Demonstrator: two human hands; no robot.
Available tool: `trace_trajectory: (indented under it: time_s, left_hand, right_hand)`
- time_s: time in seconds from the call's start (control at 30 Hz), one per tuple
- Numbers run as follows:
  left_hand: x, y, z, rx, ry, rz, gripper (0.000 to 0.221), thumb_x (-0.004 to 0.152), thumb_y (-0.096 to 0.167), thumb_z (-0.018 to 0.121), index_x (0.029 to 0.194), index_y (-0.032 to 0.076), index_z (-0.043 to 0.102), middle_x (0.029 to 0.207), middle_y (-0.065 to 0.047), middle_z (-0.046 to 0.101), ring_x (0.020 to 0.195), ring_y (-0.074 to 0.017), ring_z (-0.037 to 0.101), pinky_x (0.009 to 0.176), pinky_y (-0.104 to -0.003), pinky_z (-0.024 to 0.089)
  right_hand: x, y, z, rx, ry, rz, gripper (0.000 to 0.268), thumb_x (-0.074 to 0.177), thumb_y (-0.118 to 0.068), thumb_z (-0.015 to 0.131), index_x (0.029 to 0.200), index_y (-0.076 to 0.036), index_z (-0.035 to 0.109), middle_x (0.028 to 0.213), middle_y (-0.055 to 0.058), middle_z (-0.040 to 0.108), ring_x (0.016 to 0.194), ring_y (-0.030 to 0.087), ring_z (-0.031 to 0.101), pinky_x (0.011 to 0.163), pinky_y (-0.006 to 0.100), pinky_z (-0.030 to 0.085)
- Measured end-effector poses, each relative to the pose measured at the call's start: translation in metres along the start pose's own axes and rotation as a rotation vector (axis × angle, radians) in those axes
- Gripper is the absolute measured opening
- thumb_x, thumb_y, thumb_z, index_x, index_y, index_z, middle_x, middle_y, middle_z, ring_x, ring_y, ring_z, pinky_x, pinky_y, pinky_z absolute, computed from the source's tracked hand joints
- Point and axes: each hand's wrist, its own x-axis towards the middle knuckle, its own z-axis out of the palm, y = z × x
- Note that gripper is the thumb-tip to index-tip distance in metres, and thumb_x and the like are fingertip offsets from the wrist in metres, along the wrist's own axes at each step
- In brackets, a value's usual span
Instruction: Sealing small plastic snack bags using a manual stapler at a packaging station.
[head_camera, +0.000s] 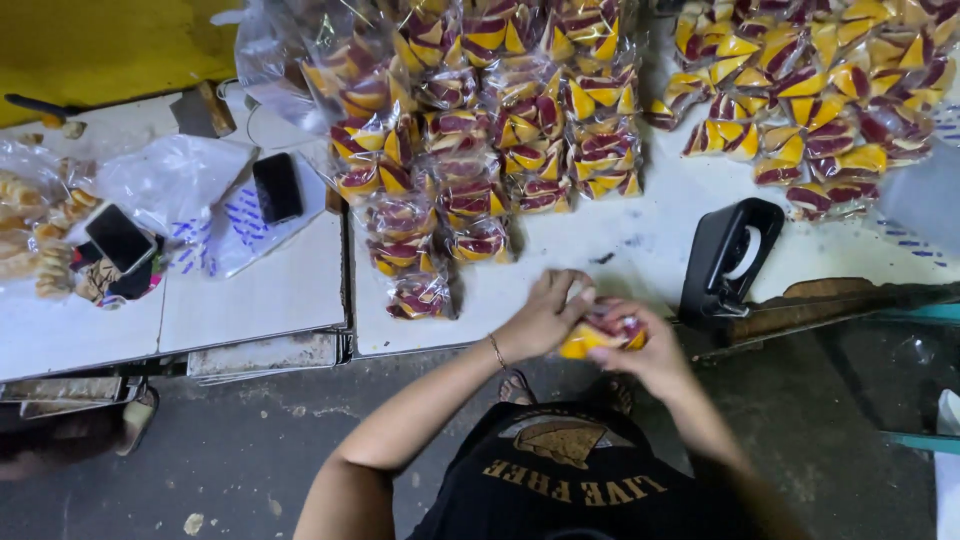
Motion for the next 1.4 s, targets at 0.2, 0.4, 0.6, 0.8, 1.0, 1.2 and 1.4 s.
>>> trace_trajectory:
  time_s: [0.2,0.4,0.6,0.8,1.0,1.2,1.4]
  left_hand:
    - [0.096,0.035,-0.122,1.502,1.006,0.622,0.064,0.096,0.008,0.064,0.154,0.017,0.040,0.152,-0.026,0.040,0.148,-0.0477,0.025,0.116,-0.070,0.014]
    - [0.083,0.152,-0.139,1.552,0.816,0.421,0.008,0.097,0.021,0.071,0.100,0.023,0.079,0.070,0.004,0.071,0.099,-0.0261,0.071,0.120,-0.063,0.009]
    - [0.001,0.208,0.011,1.876,0.329,0.373,0.008,0.075,0.008,0.083,0.076,0.014,0.080,0.073,-0.005,0.076,0.106,-0.0260,0.070,0.121,-0.070,0.001]
    - [-0.022,0.113,0.068,0.523,0.471,0.590,0.093,0.066,0.043,0.092,0.140,0.003,0.052,0.138,-0.018,0.059,0.132,-0.0403,0.049,0.118,-0.059,0.032]
    - [-0.010,0.009,0.163,0.056,0.158,0.144,0.051,0.076,0.029,0.089,0.117,0.008,0.068,0.100,-0.014,0.071,0.098,-0.0296,0.066,0.091,-0.045,0.051]
    - [-0.002,0.037,0.215,0.141,0.101,0.329,0.057,0.067,0.028,0.094,0.111,0.006,0.065,0.096,-0.019,0.064,0.094,-0.0408,0.066,0.086,-0.050,0.052]
    - [0.006,0.026,0.251,0.119,0.053,0.554,0.059,0.071,0.034,0.091,0.113,0.004,0.063,0.104,-0.022,0.062,0.099,-0.0439,0.064,0.087,-0.053,0.051]
  right_hand:
    - [0.090,-0.029,-0.092,0.711,0.519,-0.107,0.048,0.101,0.004,0.056,0.133,-0.031,0.055,0.138,0.007,0.054,0.124,0.025,0.063,0.098,0.039,0.063]
    - [0.119,-0.098,-0.025,0.362,0.264,0.016,0.068,0.089,0.011,0.062,0.147,-0.017,0.043,0.151,0.005,0.049,0.134,0.020,0.055,0.102,0.027,0.059]
    - [0.132,-0.055,-0.009,-0.276,-0.020,-0.468,0.093,0.070,-0.008,0.097,0.148,-0.002,0.047,0.143,0.024,0.056,0.136,0.045,0.050,0.111,0.058,0.043]
    - [0.051,-0.017,-0.090,-0.018,-0.188,-0.256,0.025,0.073,0.016,0.071,0.083,-0.006,0.077,0.089,0.012,0.076,0.092,0.025,0.074,0.084,0.036,0.056]
    - [-0.005,-0.013,-0.145,-0.048,-0.042,0.019,0.024,0.071,0.005,0.081,0.093,-0.004,0.081,0.079,0.008,0.078,0.077,0.013,0.068,0.076,0.031,0.056]
    - [-0.027,-0.017,-0.201,0.177,0.078,0.030,0.025,0.074,0.007,0.080,0.098,0.000,0.079,0.077,0.007,0.073,0.071,0.013,0.067,0.073,0.029,0.054]
    - [-0.044,-0.027,-0.226,0.277,0.078,-0.014,0.013,0.079,0.002,0.083,0.088,0.000,0.074,0.074,0.012,0.071,0.066,0.018,0.068,0.069,0.034,0.056]
